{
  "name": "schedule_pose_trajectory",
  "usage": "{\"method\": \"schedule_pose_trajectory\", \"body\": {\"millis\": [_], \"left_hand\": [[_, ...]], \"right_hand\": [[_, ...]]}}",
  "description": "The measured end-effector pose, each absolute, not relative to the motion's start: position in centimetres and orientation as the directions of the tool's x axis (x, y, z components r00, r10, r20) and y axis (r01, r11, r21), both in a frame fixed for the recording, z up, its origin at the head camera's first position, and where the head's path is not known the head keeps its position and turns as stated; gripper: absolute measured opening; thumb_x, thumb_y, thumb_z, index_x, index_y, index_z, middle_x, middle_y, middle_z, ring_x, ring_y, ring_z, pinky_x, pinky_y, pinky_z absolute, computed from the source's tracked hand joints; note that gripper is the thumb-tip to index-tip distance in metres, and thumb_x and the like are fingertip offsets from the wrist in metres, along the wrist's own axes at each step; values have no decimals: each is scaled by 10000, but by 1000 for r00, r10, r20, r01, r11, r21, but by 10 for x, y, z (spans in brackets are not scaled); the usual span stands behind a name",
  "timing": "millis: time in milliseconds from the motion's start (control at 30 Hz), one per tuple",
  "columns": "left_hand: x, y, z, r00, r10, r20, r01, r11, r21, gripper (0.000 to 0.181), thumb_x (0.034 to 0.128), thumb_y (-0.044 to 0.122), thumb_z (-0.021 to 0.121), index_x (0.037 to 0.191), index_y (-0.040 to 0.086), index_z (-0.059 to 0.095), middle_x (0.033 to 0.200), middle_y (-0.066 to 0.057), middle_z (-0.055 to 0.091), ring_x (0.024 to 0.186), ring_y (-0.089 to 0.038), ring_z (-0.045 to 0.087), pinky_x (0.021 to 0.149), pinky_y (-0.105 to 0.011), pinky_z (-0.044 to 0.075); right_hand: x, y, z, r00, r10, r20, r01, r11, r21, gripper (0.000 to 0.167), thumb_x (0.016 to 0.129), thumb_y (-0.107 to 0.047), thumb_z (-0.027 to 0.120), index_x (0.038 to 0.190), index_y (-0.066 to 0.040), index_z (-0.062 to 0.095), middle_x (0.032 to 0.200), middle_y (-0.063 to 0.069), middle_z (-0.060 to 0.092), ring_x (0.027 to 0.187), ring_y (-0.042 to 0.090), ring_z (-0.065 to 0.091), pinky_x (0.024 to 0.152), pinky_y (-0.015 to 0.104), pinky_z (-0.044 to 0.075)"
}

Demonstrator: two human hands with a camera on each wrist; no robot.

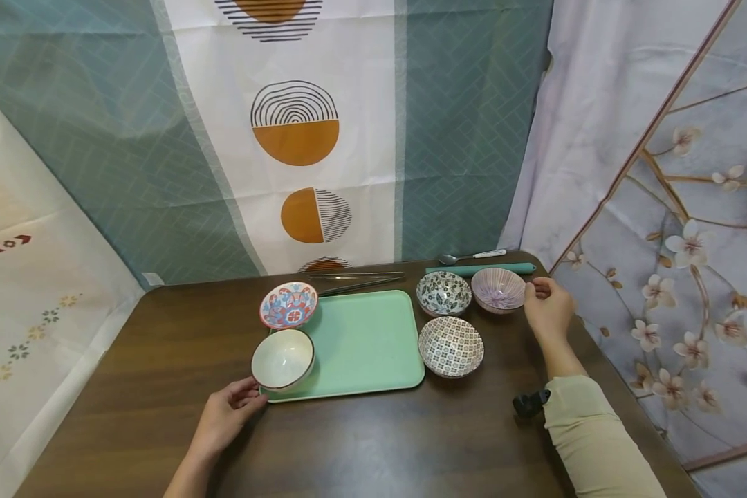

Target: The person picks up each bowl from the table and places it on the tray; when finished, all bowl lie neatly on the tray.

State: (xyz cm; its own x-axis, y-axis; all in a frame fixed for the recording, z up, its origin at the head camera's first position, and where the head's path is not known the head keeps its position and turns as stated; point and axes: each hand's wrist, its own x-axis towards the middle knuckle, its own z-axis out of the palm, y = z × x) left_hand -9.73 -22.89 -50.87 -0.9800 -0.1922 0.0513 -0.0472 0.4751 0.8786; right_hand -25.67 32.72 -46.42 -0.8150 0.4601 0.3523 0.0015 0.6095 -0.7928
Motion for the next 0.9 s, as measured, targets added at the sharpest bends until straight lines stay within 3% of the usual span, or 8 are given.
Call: {"method": "schedule_pose_trajectory", "body": {"millis": [100, 200, 267, 367, 467, 533, 600, 900], "left_hand": [[-97, -228, -509, -981, -193, 36, -60, 469, 881, 383, 842, 2, 811, 1185, -114, 684, 1054, -161, 705, 884, -162, 674, 746, -174, 562], [-96, -228, -508, -981, -195, 21, -73, 461, 884, 388, 843, 4, 811, 1190, -113, 682, 1061, -158, 702, 892, -169, 673, 745, -171, 560], [-96, -228, -507, -981, -193, 17, -75, 460, 884, 392, 845, 9, 811, 1194, -112, 680, 1064, -156, 702, 897, -175, 674, 745, -170, 559], [-96, -228, -507, -982, -189, 17, -73, 460, 885, 396, 846, 13, 812, 1199, -108, 680, 1068, -154, 701, 906, -186, 676, 748, -169, 559], [-97, -228, -506, -983, -185, 21, -68, 463, 884, 398, 845, 13, 813, 1201, -104, 681, 1064, -150, 701, 910, -191, 679, 750, -170, 561], [-97, -228, -506, -983, -183, 22, -67, 465, 883, 397, 843, 9, 813, 1200, -103, 681, 1057, -148, 699, 909, -192, 678, 752, -172, 562], [-97, -228, -506, -982, -185, 23, -67, 466, 882, 394, 840, 4, 814, 1195, -105, 682, 1049, -148, 699, 905, -192, 679, 753, -175, 564], [-98, -228, -506, -982, -190, 20, -72, 464, 883, 391, 844, -8, 805, 1198, -114, 676, 1065, -162, 696, 915, -204, 680, 753, -167, 562]], "right_hand": [[-256, 331, -471, -817, 459, 349, 19, 626, -780, 273, 958, -139, 625, 1111, 74, 699, 1001, 245, 706, 670, -126, 461, 601, 66, 385], [-256, 334, -476, -856, 422, 298, 61, 656, -753, 327, 966, -167, 607, 1161, 84, 681, 1075, 267, 711, 743, 74, 635, 640, 126, 434], [-257, 335, -479, -882, 397, 252, 88, 665, -742, 379, 982, -204, 579, 1203, 93, 660, 1107, 275, 703, 870, 275, 687, 738, 261, 514], [-258, 337, -484, -914, 360, 188, 110, 664, -739, 449, 1006, -243, 532, 1278, 106, 612, 1081, 266, 708, 1009, 432, 672, 948, 485, 445], [-259, 337, -487, -924, 348, 156, 118, 649, -751, 468, 1016, -236, 504, 1310, 120, 585, 1014, 242, 719, 804, 256, 747, 960, 384, 483], [-260, 338, -489, -925, 354, 139, 120, 618, -777, 469, 1014, -209, 497, 1321, 139, 566, 1001, 251, 712, 605, 111, 719, 778, 199, 538], [-260, 337, -489, -923, 366, 120, 125, 579, -805, 472, 1010, -189, 493, 1329, 153, 551, 1041, 273, 698, 530, -18, 652, 572, 118, 517], [-263, 332, -486, -900, 434, 49, 154, 420, -894, 475, 995, -146, 490, 1359, 158, 522, 1002, 267, 696, 499, -30, 636, 533, 120, 528]]}}
